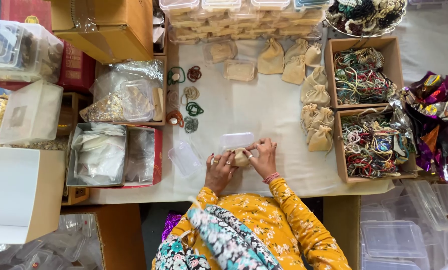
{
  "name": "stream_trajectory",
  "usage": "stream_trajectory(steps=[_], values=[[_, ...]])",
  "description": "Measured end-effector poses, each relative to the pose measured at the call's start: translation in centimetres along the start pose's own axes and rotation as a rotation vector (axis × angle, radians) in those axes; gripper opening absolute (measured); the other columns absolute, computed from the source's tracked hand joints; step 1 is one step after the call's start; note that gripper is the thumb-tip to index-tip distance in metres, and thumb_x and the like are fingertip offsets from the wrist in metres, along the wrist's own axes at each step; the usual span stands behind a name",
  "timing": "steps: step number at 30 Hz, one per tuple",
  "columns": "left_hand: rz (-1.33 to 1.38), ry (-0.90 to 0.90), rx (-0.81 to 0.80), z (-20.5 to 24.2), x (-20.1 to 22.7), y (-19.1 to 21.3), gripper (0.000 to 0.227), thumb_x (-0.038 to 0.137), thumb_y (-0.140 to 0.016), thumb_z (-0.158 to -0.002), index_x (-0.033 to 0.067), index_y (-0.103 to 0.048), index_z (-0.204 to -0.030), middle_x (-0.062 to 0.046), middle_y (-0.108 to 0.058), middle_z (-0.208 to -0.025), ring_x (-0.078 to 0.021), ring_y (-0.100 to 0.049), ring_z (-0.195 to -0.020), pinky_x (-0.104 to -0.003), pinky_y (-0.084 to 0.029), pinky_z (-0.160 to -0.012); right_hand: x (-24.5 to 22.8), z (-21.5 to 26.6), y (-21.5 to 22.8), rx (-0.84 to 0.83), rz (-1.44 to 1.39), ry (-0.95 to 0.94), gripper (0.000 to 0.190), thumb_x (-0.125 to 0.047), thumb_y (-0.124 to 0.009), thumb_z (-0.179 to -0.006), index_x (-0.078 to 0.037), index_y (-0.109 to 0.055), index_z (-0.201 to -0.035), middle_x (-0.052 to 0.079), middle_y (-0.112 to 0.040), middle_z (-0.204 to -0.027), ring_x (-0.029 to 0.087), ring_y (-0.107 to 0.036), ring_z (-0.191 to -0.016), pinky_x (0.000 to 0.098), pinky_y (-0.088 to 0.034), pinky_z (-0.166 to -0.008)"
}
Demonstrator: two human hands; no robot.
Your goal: The person packs small beige drawstring pouches into clear plastic containers on a table. They repeatedly open the containers, place a pouch inside, close the lid, and stack the filled containers. The workspace is cluttered with boxes, jewelry, and packaging materials.
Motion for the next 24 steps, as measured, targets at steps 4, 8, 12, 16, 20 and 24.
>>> stream_trajectory(steps=[4, 8, 12, 16, 20, 24], values=[[0.057, 0.057, -0.060, -0.7, -0.3, 0.5, 0.058, 0.038, -0.076, -0.083, 0.0144, -0.062, -0.134, 0.000, -0.062, -0.130, -0.0174, -0.058, -0.112, -0.051, -0.025, -0.112, 5.4, 1.1, -4.0, 0.020, -0.172, -0.184, 0.041, -0.021, -0.086, -0.076, -0.006, -0.065, -0.108, 0.016, -0.055, -0.114, 0.031, -0.053, -0.111, 0.0420, -0.043, -0.098], [0.068, 0.083, -0.081, -1.0, -0.3, 0.9, 0.062, 0.038, -0.077, -0.082, 0.0146, -0.061, -0.137, 0.000, -0.063, -0.130, -0.0176, -0.059, -0.110, -0.052, -0.023, -0.114, 7.8, 0.7, -5.6, -0.013, -0.342, -0.400, 0.063, -0.024, -0.089, -0.070, -0.003, -0.052, -0.116, 0.014, -0.051, -0.112, 0.031, -0.055, -0.106, 0.0400, -0.048, -0.094], [0.070, 0.046, -0.061, -1.1, 0.0, 1.3, 0.060, 0.037, -0.078, -0.081, 0.0210, -0.060, -0.136, 0.001, -0.063, -0.129, -0.0185, -0.060, -0.108, -0.053, -0.023, -0.114, 8.2, 0.7, -6.5, -0.054, -0.234, -0.401, 0.043, -0.020, -0.084, -0.074, -0.006, -0.066, -0.110, 0.012, -0.055, -0.110, 0.030, -0.060, -0.103, 0.0404, -0.051, -0.093], [0.063, 0.062, -0.074, -1.4, 0.2, 1.5, 0.058, 0.037, -0.079, -0.079, 0.0247, -0.061, -0.132, 0.004, -0.063, -0.130, -0.0187, -0.060, -0.104, -0.057, -0.021, -0.115, 9.6, 1.2, -7.5, -0.051, -0.182, -0.308, 0.033, -0.017, -0.081, -0.078, -0.006, -0.072, -0.109, 0.012, -0.056, -0.108, 0.027, -0.060, -0.102, 0.0388, -0.052, -0.093], [0.051, 0.048, -0.052, -1.3, 0.4, 1.7, 0.055, 0.037, -0.078, -0.079, 0.0256, -0.063, -0.130, 0.005, -0.063, -0.129, -0.0188, -0.060, -0.103, -0.057, -0.020, -0.115, 8.9, 1.6, -6.6, -0.115, -0.361, -0.315, 0.035, -0.024, -0.078, -0.087, -0.008, -0.070, -0.117, 0.009, -0.054, -0.114, 0.021, -0.059, -0.098, 0.0338, -0.054, -0.083], [0.070, 0.076, -0.067, -1.2, 0.3, 1.5, 0.054, 0.038, -0.078, -0.081, 0.0247, -0.064, -0.131, 0.005, -0.062, -0.129, -0.0194, -0.058, -0.107, -0.057, -0.020, -0.114, 7.6, 2.2, -6.2, -0.263, -0.574, -0.354, 0.051, -0.025, -0.083, -0.080, -0.008, -0.067, -0.124, 0.008, -0.051, -0.118, 0.019, -0.056, -0.092, 0.0318, -0.054, -0.080]])
Point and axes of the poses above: each hand's wrist, its own z-axis away from the middle knuckle, its own y-axis out of the back of the hand, x = y × z, the point moved 7 cm from there along -z, towards the middle knuckle
